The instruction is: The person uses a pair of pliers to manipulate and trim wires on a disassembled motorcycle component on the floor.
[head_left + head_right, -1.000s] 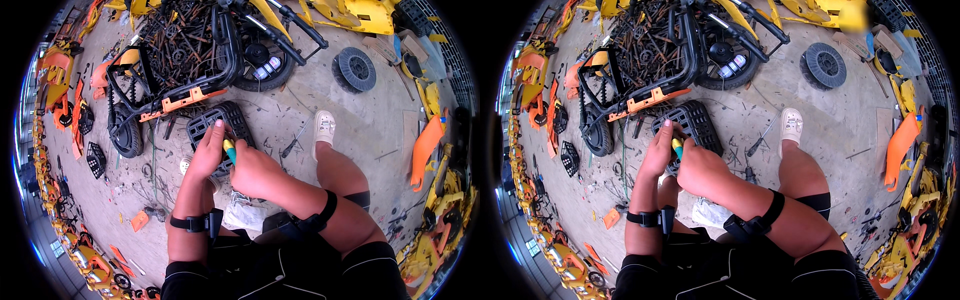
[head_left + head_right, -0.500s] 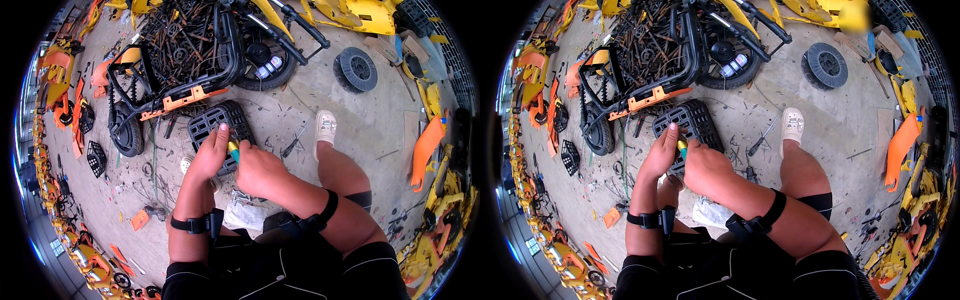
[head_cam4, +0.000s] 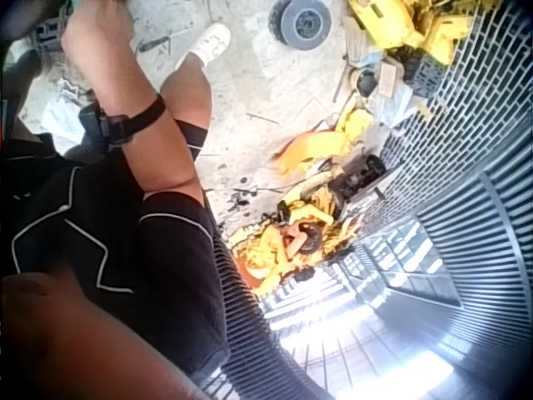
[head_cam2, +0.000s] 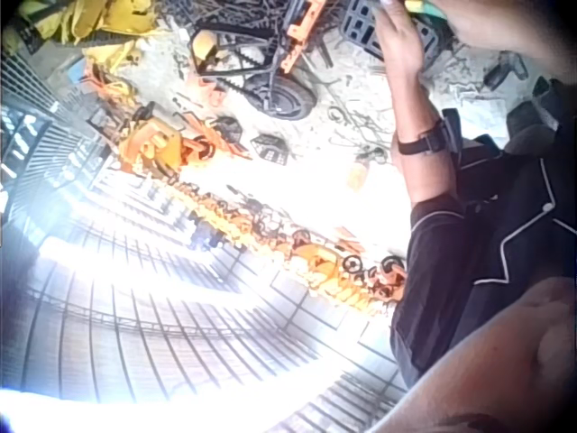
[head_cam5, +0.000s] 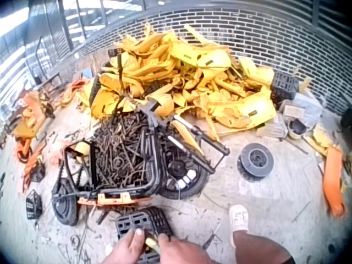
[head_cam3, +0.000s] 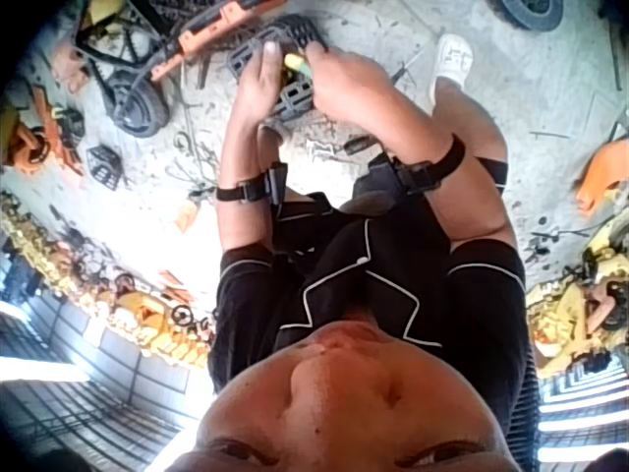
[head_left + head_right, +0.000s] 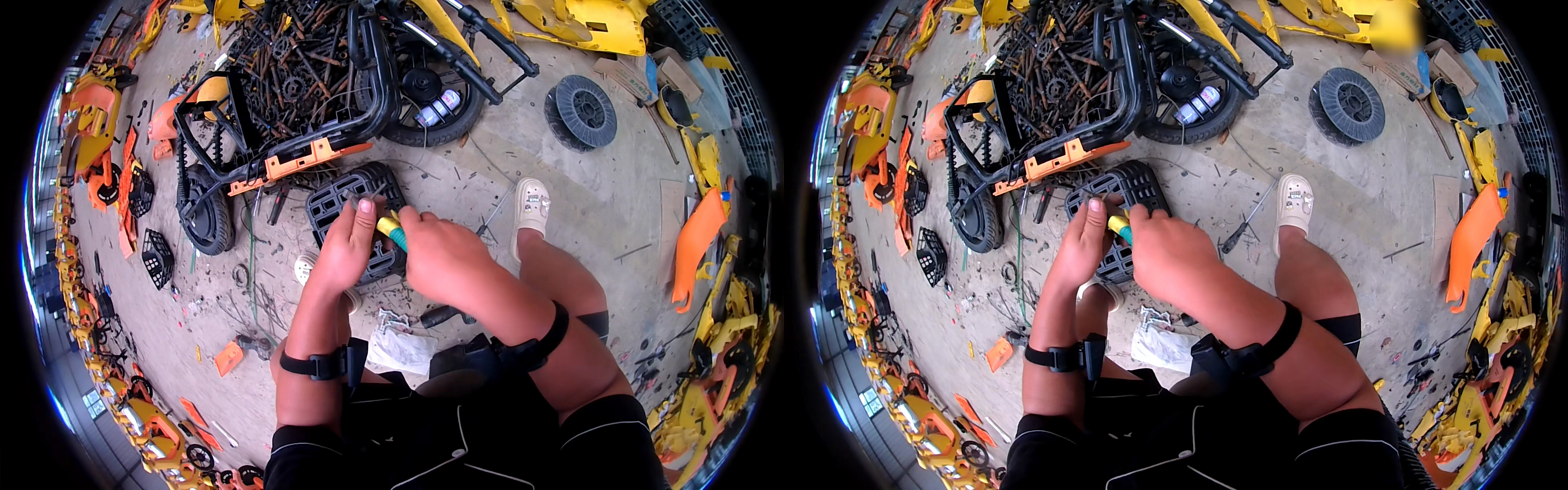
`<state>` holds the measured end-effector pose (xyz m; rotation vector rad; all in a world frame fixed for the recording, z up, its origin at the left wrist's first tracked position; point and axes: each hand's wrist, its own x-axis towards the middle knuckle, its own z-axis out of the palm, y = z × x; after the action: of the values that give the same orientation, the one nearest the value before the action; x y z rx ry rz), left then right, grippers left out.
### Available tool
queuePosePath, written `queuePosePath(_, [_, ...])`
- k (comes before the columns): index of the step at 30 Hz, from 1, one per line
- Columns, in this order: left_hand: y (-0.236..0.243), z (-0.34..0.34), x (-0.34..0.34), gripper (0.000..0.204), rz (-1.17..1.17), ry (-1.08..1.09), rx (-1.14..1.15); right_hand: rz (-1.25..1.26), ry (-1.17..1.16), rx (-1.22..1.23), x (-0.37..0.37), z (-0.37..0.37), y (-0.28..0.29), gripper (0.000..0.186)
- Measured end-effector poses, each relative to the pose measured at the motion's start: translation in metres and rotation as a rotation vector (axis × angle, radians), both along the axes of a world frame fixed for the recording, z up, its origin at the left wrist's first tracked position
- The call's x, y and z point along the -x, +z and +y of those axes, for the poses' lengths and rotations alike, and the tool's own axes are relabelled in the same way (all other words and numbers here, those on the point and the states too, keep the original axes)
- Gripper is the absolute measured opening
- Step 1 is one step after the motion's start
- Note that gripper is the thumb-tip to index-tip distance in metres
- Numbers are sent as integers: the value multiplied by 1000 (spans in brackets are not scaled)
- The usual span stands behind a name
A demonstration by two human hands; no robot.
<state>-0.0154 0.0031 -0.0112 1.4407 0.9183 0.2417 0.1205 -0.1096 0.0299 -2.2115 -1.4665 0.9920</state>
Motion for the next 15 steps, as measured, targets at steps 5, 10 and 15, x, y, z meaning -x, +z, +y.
queuePosePath(5, [20, 4, -1, 49, -47, -43, 34, 47, -28, -121, -22, -1, 10, 26])
queuePosePath(10, [21, 9, -2, 39, -95, 37, -8, 91, -87, 14, -21, 8, 12, 39])
queuePosePath(15, [22, 15, 1, 28, -115, 25, -54, 128, -87, -1, -19, 9, 11, 38])
